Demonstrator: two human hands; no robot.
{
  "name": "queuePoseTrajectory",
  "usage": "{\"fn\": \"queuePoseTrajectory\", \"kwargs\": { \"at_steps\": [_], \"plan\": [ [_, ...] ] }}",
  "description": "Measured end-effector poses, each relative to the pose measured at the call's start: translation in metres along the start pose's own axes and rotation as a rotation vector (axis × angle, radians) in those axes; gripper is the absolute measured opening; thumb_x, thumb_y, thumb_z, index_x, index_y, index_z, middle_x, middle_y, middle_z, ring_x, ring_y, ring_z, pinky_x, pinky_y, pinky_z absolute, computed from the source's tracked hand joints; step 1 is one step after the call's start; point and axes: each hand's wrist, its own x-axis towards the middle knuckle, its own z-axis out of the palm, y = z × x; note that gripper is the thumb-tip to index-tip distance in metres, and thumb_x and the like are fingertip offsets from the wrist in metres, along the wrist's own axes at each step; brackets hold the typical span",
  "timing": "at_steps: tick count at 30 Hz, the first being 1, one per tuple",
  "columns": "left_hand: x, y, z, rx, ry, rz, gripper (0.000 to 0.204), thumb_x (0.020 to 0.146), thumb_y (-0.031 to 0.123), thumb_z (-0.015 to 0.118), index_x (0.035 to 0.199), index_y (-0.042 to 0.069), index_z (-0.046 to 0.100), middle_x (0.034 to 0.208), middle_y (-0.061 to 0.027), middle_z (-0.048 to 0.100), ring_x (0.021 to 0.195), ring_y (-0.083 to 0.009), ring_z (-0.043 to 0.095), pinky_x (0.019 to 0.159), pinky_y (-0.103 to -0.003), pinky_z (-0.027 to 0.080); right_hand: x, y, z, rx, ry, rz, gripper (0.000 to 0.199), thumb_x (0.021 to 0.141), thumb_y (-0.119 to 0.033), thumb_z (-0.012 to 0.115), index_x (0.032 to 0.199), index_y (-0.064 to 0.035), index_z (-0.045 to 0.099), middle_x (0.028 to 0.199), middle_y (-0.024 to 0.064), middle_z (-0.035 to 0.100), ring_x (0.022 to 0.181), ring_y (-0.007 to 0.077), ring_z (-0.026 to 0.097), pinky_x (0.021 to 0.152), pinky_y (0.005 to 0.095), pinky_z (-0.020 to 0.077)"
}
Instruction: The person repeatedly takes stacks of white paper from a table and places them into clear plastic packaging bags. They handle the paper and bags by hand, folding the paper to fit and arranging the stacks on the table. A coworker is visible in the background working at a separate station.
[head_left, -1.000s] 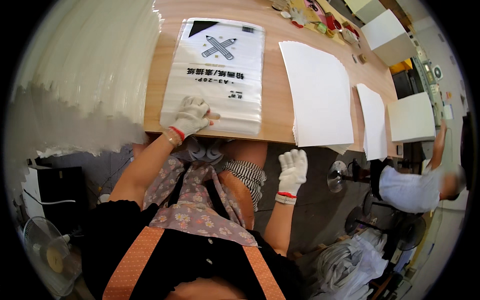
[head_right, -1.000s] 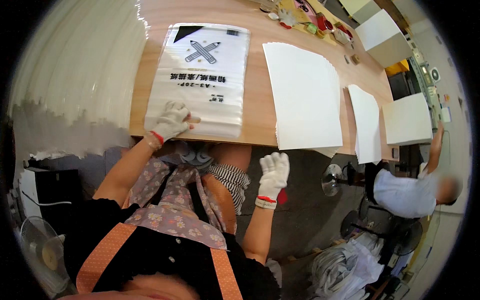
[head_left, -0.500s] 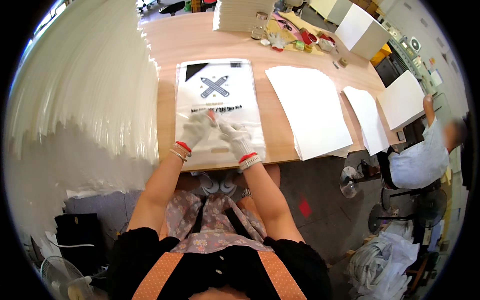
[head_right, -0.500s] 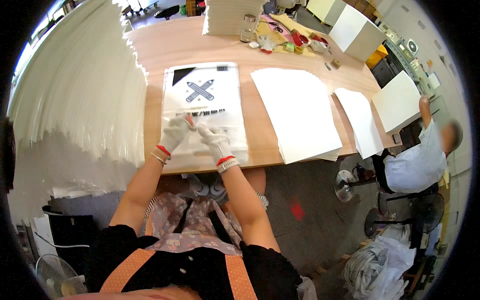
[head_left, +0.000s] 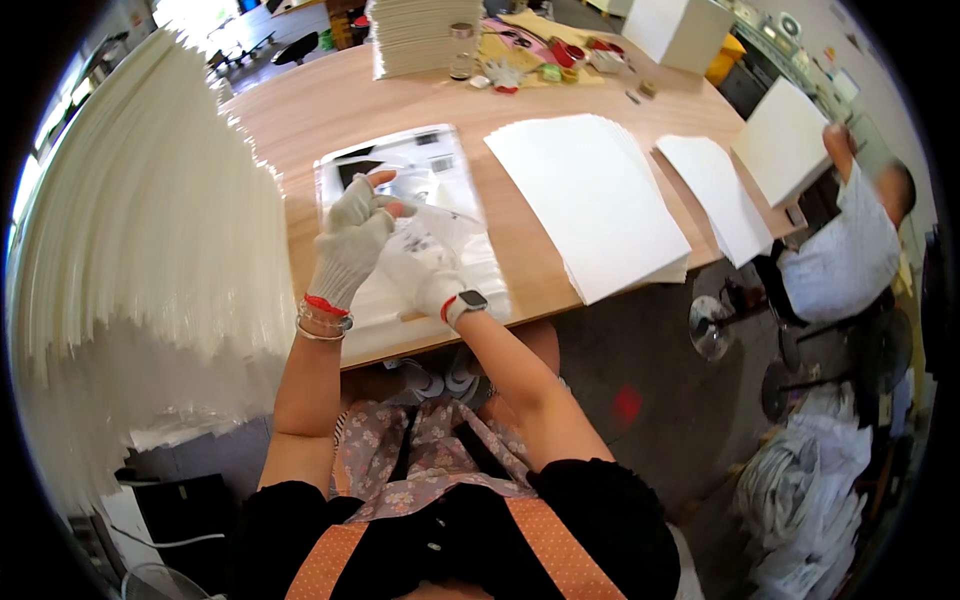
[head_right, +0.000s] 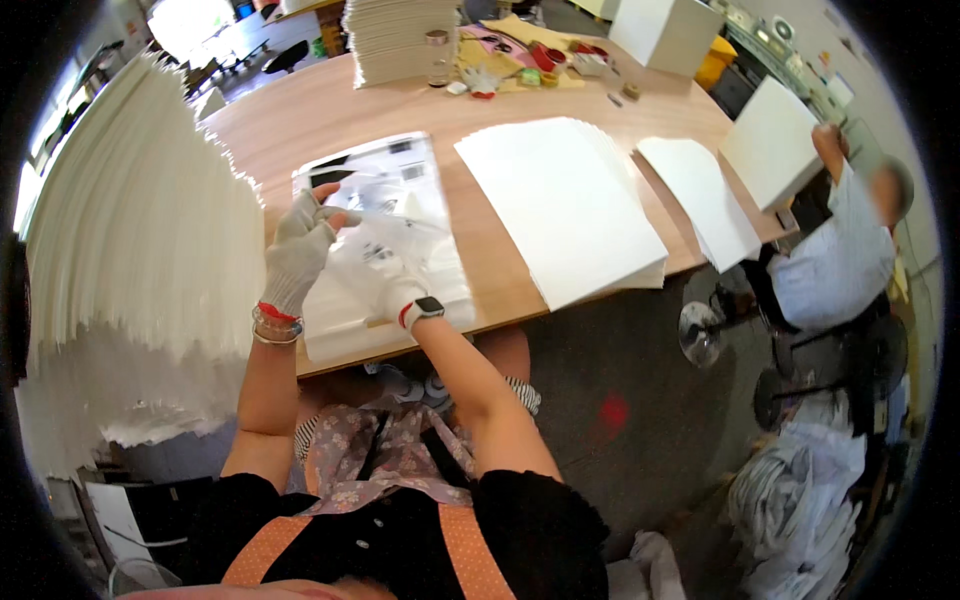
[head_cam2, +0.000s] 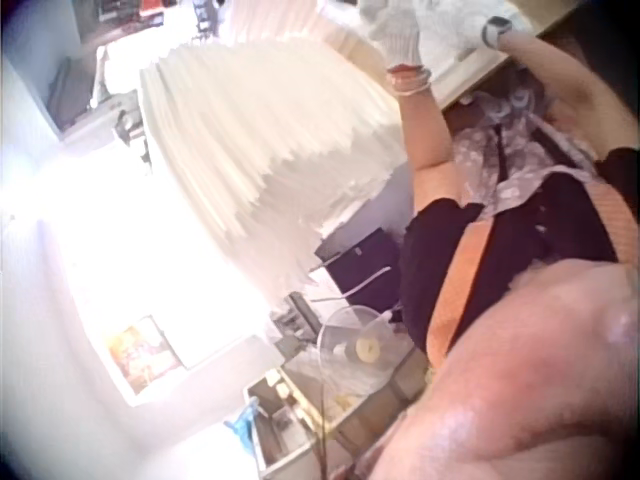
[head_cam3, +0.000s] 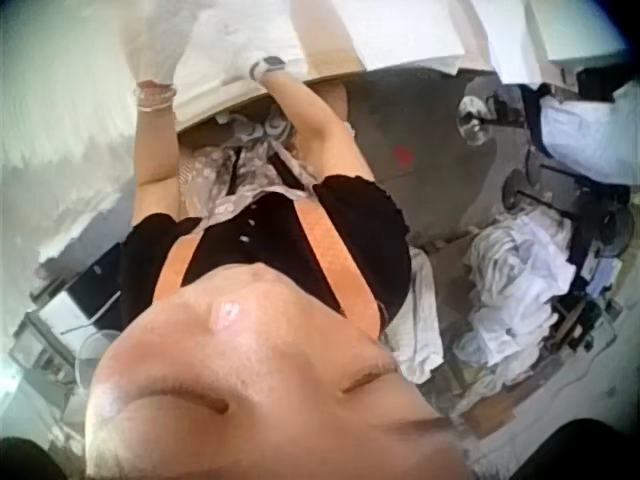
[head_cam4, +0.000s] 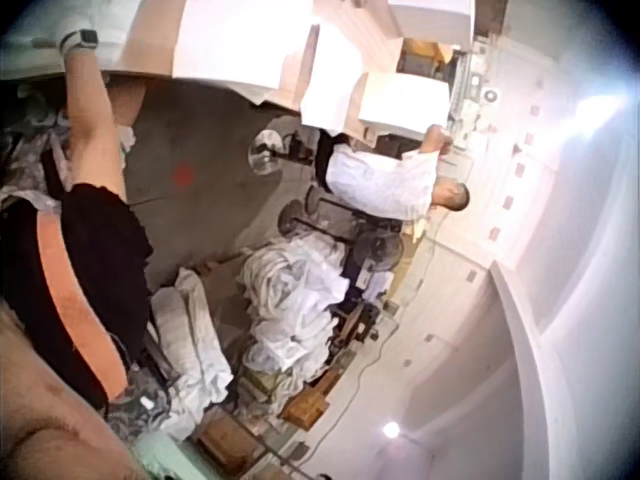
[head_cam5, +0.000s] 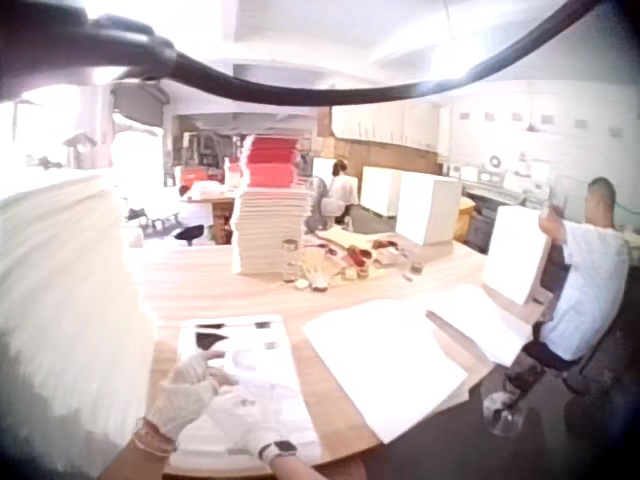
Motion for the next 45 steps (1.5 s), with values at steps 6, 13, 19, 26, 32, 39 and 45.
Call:
{"fn": "queuePoseTrajectory", "kwargs": {
  "at_steps": [6, 13, 19, 26, 32, 39, 45],
  "plan": [
    [-0.035, -0.045, -0.002, 0.455, 0.035, 0.068, 0.041, 0.083, 0.002, 0.058, 0.123, 0.002, 0.048, 0.086, -0.0076, 0.061, 0.075, -0.0152, 0.061, 0.065, -0.027, 0.049, -0.093, 0.045, -0.062, 0.174, -0.169, -0.122, 0.016, 0.078, -0.009, 0.063, 0.093, -0.0048, 0.06, 0.09, 0.0116, 0.062, 0.088, 0.0274, 0.059, 0.079, 0.0382, 0.0493],
    [-0.098, -0.028, 0.007, 0.352, 0.444, 0.528, 0.045, 0.083, 0.004, 0.06, 0.124, -0.003, 0.045, 0.114, -0.0142, 0.055, 0.108, -0.0235, 0.052, 0.094, -0.035, 0.041, -0.121, 0.174, -0.188, -0.532, 0.001, -0.001, 0.061, 0.08, -0.047, 0.063, 0.12, -0.0029, 0.052, 0.109, 0.0205, 0.06, 0.101, 0.0339, 0.058, 0.086, 0.0396, 0.0471],
    [-0.136, -0.034, 0.076, 0.037, -0.298, 0.176, 0.019, 0.083, -0.001, 0.058, 0.101, 0.004, 0.06, 0.095, -0.0067, 0.064, 0.084, -0.0134, 0.062, 0.068, -0.023, 0.05, -0.077, 0.16, -0.202, -0.495, -0.041, 0.298, 0.03, 0.093, -0.036, 0.049, 0.102, -0.0104, 0.061, 0.083, 0.0135, 0.063, 0.067, 0.03, 0.061, 0.057, 0.0398, 0.0494],
    [-0.116, -0.089, 0.145, -1.135, -0.381, -0.876, 0.048, 0.088, 0.018, 0.054, 0.129, 0.0, 0.036, 0.126, -0.0152, 0.046, 0.11, -0.0264, 0.051, 0.093, -0.041, 0.045, -0.142, 0.027, -0.165, -0.223, -0.224, -0.473, 0.026, 0.089, -0.026, 0.048, 0.098, -0.0053, 0.061, 0.093, 0.012, 0.062, 0.078, 0.0228, 0.061, 0.073, 0.035, 0.0489],
    [-0.134, -0.041, 0.077, -0.068, -0.623, -0.546, 0.064, 0.075, 0.01, 0.054, 0.133, -0.005, 0.032, 0.125, -0.0193, 0.047, 0.113, -0.0266, 0.049, 0.095, -0.036, 0.041, -0.239, 0.171, -0.16, 0.768, -0.082, 0.685, 0.056, 0.09, -0.045, 0.048, 0.121, 0.0021, 0.046, 0.108, 0.0187, 0.058, 0.096, 0.0307, 0.06, 0.088, 0.0453, 0.0479],
    [-0.215, -0.061, 0.125, 0.927, -0.217, 0.527, 0.06, 0.063, 0.019, 0.062, 0.117, -0.005, 0.049, 0.109, -0.0272, 0.055, 0.105, -0.0377, 0.053, 0.092, -0.043, 0.042, -0.203, 0.031, -0.051, 0.905, 0.362, 0.579, 0.041, 0.093, -0.028, 0.052, 0.119, 0.0031, 0.049, 0.106, 0.0099, 0.059, 0.092, 0.0201, 0.058, 0.079, 0.0322, 0.0488],
    [-0.109, -0.003, 0.004, 0.766, 0.456, 0.517, 0.053, 0.074, 0.024, 0.065, 0.121, 0.004, 0.052, 0.116, -0.0264, 0.053, 0.122, -0.0367, 0.04, 0.099, -0.052, 0.031, -0.205, 0.01, -0.093, 0.501, 0.424, 0.373, 0.029, 0.086, -0.012, 0.06, 0.11, 0.0029, 0.054, 0.094, 0.0103, 0.064, 0.081, 0.0161, 0.061, 0.07, 0.0284, 0.0497]
  ]
}}
